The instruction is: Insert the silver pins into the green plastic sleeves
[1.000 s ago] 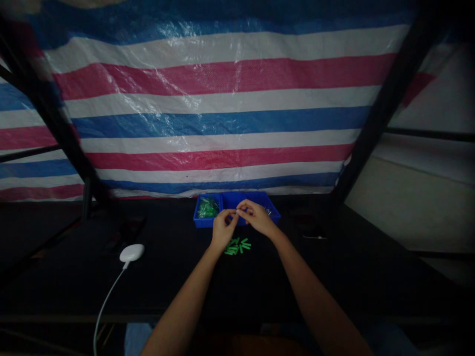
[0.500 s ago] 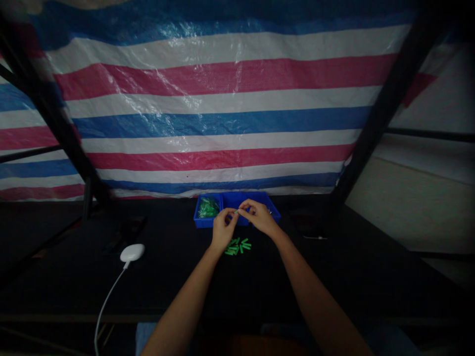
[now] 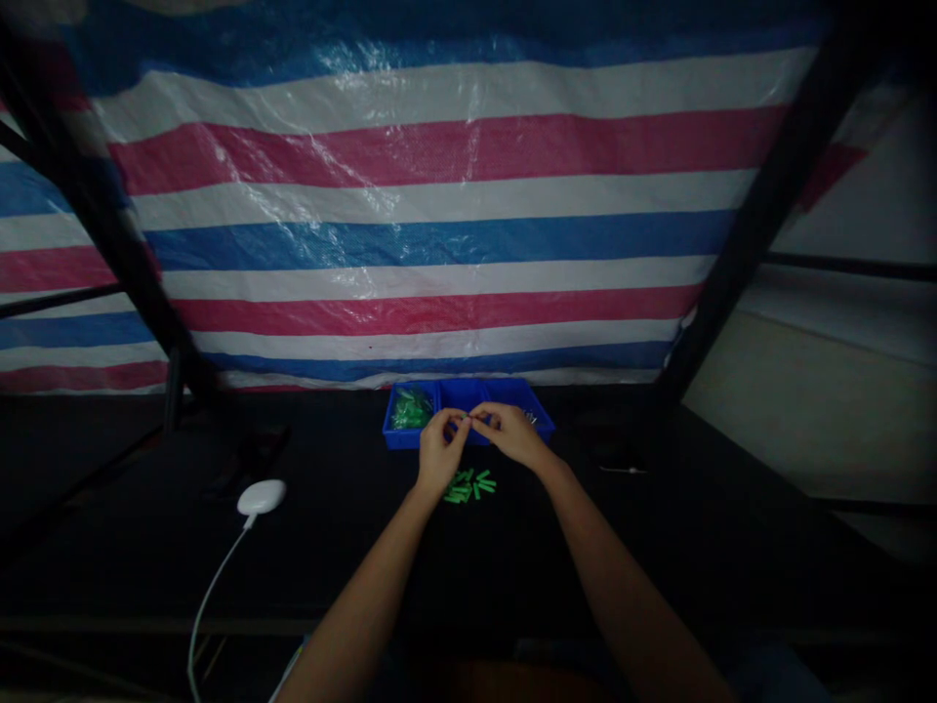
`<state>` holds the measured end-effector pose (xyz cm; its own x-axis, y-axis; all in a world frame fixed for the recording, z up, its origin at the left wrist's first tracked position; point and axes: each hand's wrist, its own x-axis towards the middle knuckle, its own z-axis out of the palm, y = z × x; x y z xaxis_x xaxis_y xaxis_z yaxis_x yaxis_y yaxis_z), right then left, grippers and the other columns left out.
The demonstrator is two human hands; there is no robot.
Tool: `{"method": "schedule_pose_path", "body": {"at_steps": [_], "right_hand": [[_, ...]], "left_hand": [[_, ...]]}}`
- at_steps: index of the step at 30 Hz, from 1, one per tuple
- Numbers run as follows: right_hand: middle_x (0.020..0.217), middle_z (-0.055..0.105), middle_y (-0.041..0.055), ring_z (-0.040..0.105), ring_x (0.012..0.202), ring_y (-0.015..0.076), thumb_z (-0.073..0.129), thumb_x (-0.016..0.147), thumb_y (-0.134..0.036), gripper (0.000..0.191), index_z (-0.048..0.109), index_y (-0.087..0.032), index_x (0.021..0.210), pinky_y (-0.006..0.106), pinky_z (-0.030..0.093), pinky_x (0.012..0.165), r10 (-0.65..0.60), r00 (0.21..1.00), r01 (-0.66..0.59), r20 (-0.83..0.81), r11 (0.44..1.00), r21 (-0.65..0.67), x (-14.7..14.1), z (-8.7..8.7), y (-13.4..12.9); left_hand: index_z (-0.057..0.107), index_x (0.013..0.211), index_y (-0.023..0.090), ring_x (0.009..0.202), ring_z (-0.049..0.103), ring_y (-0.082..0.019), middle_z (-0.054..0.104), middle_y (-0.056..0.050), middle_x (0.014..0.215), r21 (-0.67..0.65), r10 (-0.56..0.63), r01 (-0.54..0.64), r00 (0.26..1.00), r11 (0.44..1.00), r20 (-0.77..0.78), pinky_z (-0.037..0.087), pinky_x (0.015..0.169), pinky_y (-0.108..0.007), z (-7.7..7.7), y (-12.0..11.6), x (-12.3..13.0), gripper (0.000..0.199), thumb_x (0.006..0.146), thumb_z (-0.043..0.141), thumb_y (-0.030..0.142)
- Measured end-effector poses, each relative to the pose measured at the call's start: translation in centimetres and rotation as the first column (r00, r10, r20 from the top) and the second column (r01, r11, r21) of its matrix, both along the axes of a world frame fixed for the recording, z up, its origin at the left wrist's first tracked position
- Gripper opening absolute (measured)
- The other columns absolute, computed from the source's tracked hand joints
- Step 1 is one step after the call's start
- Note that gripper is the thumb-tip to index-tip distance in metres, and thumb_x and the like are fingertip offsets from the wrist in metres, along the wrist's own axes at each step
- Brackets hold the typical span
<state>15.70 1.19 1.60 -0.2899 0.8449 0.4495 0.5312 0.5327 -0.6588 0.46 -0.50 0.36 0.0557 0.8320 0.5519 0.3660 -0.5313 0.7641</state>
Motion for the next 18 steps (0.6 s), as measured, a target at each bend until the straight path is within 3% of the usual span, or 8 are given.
{"method": "schedule_pose_path", "body": {"at_steps": [12,18], "right_hand": [[0.076,0.068,0.0022,0.054,0.056,0.0133,0.055,0.078,-0.026,0.015,0.067,-0.021,0.085,0.023,0.036,0.053,-0.042,0.996,0.040,0.080,0.999,0.025,-0.23,0.24,-0.37],[0.079,0.067,0.0018,0.052,0.054,0.0122,0.055,0.078,-0.030,0.020,0.066,-0.022,0.093,0.024,0.037,0.052,-0.110,0.994,0.109,0.023,0.993,0.044,0.06,0.29,-0.21]], "left_hand": [[0.063,0.092,0.017,0.062,0.050,-0.011,0.055,-0.003,0.081,0.054,0.007,-0.004,0.999,0.999,-0.047,0.040,0.055,-0.022,0.16,-0.20,0.02,0.021,0.082,0.053,0.033],[0.061,0.091,0.017,0.066,0.052,-0.011,0.058,-0.004,0.088,0.065,0.039,-0.039,0.999,0.997,0.000,0.040,0.057,-0.022,0.33,-0.39,0.00,0.021,0.084,0.051,0.035]]}}
